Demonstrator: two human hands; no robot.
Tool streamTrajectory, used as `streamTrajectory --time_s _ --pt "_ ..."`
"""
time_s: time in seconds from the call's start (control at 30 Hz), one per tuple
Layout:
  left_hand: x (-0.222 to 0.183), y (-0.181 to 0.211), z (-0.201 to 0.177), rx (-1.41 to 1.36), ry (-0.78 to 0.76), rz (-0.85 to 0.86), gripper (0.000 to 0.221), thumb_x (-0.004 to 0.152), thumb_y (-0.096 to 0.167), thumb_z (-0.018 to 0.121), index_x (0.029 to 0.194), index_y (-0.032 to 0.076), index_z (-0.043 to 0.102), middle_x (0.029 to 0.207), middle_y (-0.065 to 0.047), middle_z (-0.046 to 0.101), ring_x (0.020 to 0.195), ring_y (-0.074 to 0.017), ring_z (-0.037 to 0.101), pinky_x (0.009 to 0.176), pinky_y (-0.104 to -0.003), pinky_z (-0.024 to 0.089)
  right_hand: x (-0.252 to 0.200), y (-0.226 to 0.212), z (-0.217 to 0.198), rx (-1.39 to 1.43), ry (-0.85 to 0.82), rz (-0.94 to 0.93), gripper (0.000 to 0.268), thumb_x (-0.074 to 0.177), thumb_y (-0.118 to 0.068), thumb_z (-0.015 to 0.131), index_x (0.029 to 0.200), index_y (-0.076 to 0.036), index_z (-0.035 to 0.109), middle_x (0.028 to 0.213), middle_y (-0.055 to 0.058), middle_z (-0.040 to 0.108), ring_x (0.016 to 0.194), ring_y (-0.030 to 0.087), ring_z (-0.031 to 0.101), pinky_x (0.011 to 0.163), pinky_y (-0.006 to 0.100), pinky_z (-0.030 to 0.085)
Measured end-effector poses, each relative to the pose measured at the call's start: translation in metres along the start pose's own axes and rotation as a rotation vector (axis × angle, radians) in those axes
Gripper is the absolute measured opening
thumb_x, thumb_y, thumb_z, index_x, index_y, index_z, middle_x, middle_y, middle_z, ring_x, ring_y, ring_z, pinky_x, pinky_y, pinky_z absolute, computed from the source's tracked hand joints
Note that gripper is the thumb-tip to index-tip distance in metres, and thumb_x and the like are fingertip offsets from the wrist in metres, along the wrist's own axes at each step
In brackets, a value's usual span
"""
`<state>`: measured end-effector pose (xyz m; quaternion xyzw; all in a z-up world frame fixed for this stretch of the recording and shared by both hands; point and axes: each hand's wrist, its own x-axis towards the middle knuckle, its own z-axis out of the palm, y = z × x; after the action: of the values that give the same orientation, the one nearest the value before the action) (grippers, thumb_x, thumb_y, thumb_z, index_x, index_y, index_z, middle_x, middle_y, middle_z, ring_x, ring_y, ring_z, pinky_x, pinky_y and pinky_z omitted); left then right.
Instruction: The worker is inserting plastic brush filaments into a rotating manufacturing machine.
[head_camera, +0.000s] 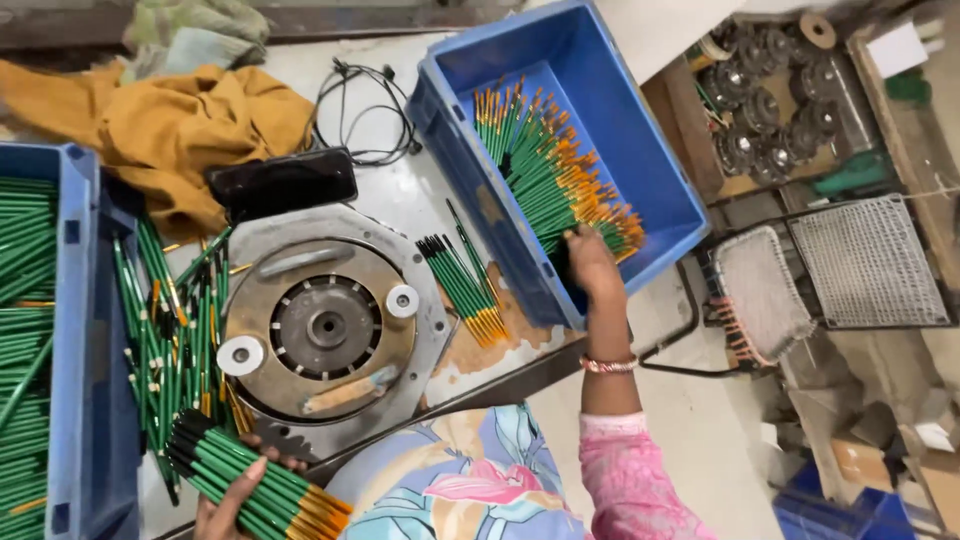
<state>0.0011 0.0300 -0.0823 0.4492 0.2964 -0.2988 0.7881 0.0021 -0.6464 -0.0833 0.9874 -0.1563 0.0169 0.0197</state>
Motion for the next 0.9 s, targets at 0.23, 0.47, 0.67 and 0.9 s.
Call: streamTrajectory --time_s 0.23,0.47,0.67,0.9 --pt "-0.031 0.023 0.029 -0.007 0.041 -0.02 0.041 0.087 -0.006 0.062 0.126 0.002 0.05 0.104 -0.017 0.064 0.103 -0.0357 0.072 0.083 -0.058 0.063 -0.011 -0.144 -0.165 0.386 0.081 -0.105 0.04 0.075 0.009 0.069 0.114 0.0 0.067 0.112 0.024 0.068 0.107 0.044 0.064 0.091 0.05 0.052" --pt "-0.058 0.027 0.073 0.483 -0.052 0.353 0.037 0.073 0.002 0.085 0.106 -0.002 0.07 0.094 -0.013 0.076 0.082 -0.0242 0.073 0.073 -0.038 0.06 -0.055 -0.33 -0.207 0.802 -0.088 -0.499 0.017 0.093 -0.013 0.065 0.107 -0.004 0.065 0.096 0.017 0.068 0.089 0.038 0.068 0.076 0.044 0.052" --pt "-0.073 0.052 0.073 0.586 -0.07 0.594 0.041 0.073 0.017 0.089 0.106 0.002 0.069 0.094 -0.007 0.078 0.084 -0.0156 0.073 0.079 -0.032 0.06 -0.071 -0.32 -0.136 0.9 -0.717 -0.537 0.031 0.092 -0.004 0.054 0.11 -0.01 0.079 0.095 0.008 0.085 0.089 0.022 0.081 0.086 0.036 0.059" --pt "-0.042 0.012 0.035 -0.27 0.035 0.099 0.036 0.079 0.012 0.081 0.109 0.006 0.064 0.09 -0.006 0.07 0.078 -0.0197 0.072 0.064 -0.036 0.06 -0.058 -0.349 -0.226 1.147 -0.004 -0.176 0.028 0.115 -0.018 0.049 0.112 0.009 0.056 0.103 0.021 0.074 0.081 0.019 0.074 0.07 0.029 0.059"
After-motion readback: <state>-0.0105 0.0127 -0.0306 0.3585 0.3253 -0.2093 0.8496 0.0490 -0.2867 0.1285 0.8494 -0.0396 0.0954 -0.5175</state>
